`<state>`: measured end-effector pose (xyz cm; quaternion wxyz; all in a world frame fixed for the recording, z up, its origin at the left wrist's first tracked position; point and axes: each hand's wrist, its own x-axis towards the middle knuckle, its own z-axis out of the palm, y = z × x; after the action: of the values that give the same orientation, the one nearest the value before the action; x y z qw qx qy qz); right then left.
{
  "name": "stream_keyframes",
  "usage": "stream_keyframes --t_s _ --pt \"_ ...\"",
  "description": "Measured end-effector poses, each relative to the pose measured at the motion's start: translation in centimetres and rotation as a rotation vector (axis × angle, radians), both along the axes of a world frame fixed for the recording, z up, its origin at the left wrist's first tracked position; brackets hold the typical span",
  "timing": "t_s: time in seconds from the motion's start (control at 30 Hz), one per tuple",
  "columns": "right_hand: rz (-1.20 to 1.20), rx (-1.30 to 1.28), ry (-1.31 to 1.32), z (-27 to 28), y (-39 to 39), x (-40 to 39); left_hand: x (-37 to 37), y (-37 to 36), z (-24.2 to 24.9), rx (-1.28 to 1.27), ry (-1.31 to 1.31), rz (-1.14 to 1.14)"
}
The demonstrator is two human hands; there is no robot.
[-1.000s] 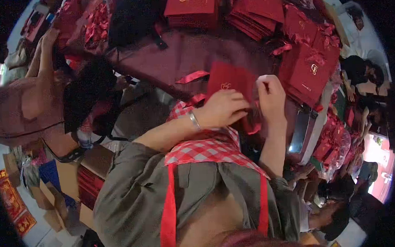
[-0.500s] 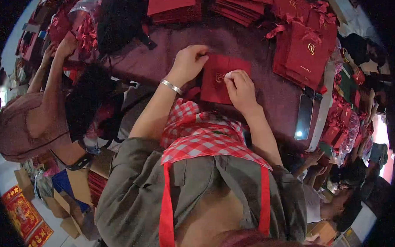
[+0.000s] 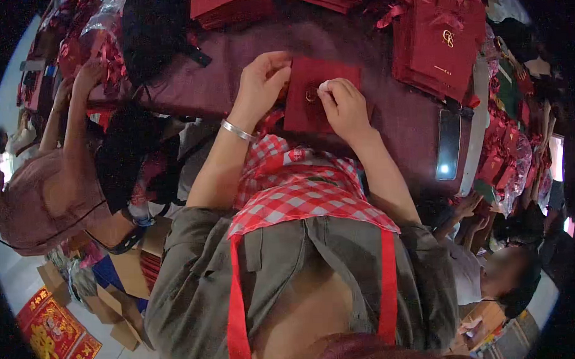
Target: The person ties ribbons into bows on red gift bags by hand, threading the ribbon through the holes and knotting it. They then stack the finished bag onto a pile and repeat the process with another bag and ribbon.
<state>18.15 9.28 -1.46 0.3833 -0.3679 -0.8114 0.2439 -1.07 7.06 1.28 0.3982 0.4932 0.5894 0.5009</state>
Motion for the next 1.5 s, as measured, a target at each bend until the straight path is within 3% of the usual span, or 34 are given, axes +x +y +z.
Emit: stream_keyframes --t_s 0.07,0.17,0.27,0.4,0.57,0.77,0.83,1.5 --pt "-0.004 0.028 -0.013 0.2 0.0 -0.1 -0.4 0.1 -0.1 -0.097 -0.300 -0.026" --pt "-0.027 0.023 -0.030 0.3 0.2 -0.2 -1.4 0.0 -0.7 -0.241 -0.172 -0.080" --pt "-0.065 0.058 -0.053 0.3 0.5 -0.4 -1.7 -0.4 -1.2 -0.229 -0.186 -0.171" --pt "-0.058 0.065 -0.083 0.3 0.6 -0.4 -0.6 -1.9 -0.3 -0.164 -0.090 -0.123" --pt "-0.071 0.076 -0.085 0.4 0.5 -0.4 1.7 -4.9 1.3 -0.253 -0.671 0.175" --pt "-0.068 0.074 -0.035 0.3 0.6 -0.3 2.0 -5.1 0.7 -0.438 -0.633 0.125" --pt "-0.073 0.065 -0.032 0.3 0.5 -0.3 1.6 -3.9 0.2 -0.470 -0.662 0.005" --pt "0.072 0.011 -0.243 2.2 1.8 -2.1 1.4 -2.8 -0.6 -0.422 -0.538 -0.060"
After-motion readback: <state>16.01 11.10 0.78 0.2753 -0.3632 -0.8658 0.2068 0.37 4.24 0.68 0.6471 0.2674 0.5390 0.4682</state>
